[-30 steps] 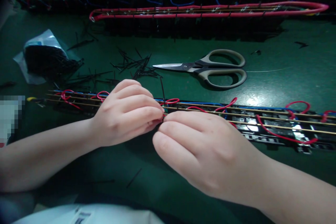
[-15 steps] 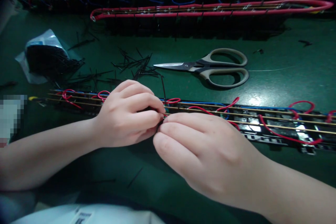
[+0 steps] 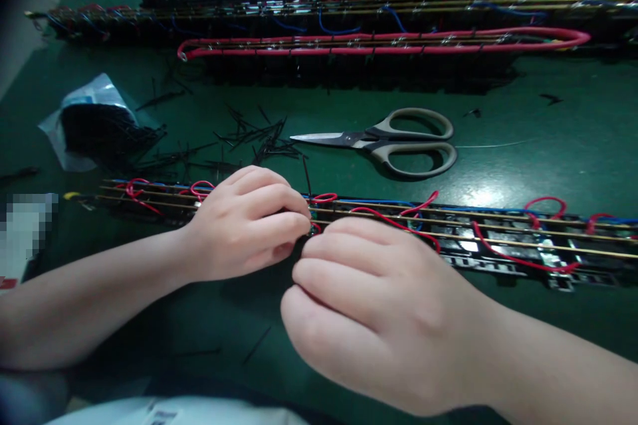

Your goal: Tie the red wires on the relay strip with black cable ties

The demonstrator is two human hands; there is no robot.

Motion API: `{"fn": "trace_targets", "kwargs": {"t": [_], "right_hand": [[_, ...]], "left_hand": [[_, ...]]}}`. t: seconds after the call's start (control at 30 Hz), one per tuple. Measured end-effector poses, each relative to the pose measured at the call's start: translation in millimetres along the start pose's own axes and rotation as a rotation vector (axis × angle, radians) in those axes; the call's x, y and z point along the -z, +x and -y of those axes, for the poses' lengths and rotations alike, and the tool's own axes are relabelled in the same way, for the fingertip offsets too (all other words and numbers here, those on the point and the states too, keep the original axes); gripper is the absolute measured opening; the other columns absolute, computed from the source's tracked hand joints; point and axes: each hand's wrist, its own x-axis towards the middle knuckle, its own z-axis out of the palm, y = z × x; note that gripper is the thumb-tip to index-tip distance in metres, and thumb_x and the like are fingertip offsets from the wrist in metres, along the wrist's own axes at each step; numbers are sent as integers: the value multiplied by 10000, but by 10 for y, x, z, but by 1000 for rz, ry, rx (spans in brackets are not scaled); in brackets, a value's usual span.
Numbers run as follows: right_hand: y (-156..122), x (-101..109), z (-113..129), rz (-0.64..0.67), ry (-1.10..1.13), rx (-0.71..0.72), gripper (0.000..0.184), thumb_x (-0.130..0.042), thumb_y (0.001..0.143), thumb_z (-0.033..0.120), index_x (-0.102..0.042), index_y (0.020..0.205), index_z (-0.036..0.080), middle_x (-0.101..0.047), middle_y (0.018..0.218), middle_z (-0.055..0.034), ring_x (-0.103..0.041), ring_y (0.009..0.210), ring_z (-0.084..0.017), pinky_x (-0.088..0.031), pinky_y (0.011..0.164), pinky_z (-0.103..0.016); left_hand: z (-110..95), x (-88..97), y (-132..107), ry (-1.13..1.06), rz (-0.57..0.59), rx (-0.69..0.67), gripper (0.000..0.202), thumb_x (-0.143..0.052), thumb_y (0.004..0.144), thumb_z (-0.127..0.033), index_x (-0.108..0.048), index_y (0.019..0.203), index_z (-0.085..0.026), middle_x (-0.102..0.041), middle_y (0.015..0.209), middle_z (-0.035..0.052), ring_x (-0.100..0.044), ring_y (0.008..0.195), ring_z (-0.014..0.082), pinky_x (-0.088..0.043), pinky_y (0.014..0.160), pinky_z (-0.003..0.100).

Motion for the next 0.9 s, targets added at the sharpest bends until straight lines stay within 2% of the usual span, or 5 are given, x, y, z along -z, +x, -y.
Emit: {"fn": "trace_targets", "kwargs": {"t": [0.13, 0.23, 0.33, 0.63, 0.9], "right_hand": [[-32, 20, -137, -236, -166, -188, 175, -658, 894, 89, -584, 995, 211, -698, 894, -65, -646, 869, -221, -555, 799, -390], [-8, -97, -258, -120, -292, -270, 60, -553, 963, 165, -585, 929, 203, -668, 833, -71, -604, 745, -217, -494, 633, -360], [16, -188, -306, -35, -330, -239, 151, -492, 991, 183, -615, 904, 191, -667, 825, -72, -587, 719, -216, -443, 584, -345], [38, -142, -260, -29, -308, -245, 155, -511, 968, 192, -640, 885, 177, -671, 825, -95, -596, 724, -245, -454, 599, -382], [22, -156, -258, -30, -307, -275, 120, -559, 958, 290, -627, 898, 211, -675, 836, -88, -597, 727, -251, -454, 587, -382]], "left_hand": [[14, -11, -21, 52, -22, -51, 68, -616, 986, -231, -645, 1037, -264, -721, 1015, 2, -591, 933, 185, -448, 799, 328], [21, -14, -24, 83, -21, -65, 101, -622, 971, -187, -654, 1020, -269, -705, 998, 6, -590, 931, 179, -451, 802, 326], [29, -7, -17, 57, -33, -70, 92, -627, 962, -172, -644, 922, -253, -703, 965, 8, -598, 918, 180, -462, 793, 330], [35, -68, -51, 53, -187, -178, 170, -668, 919, -126, -608, 789, -217, -695, 846, -24, -631, 829, 146, -509, 764, 324], [-66, 28, -41, 96, -89, -248, 206, -664, 917, -156, -622, 727, -224, -675, 759, -26, -588, 699, 130, -484, 657, 321]]}}
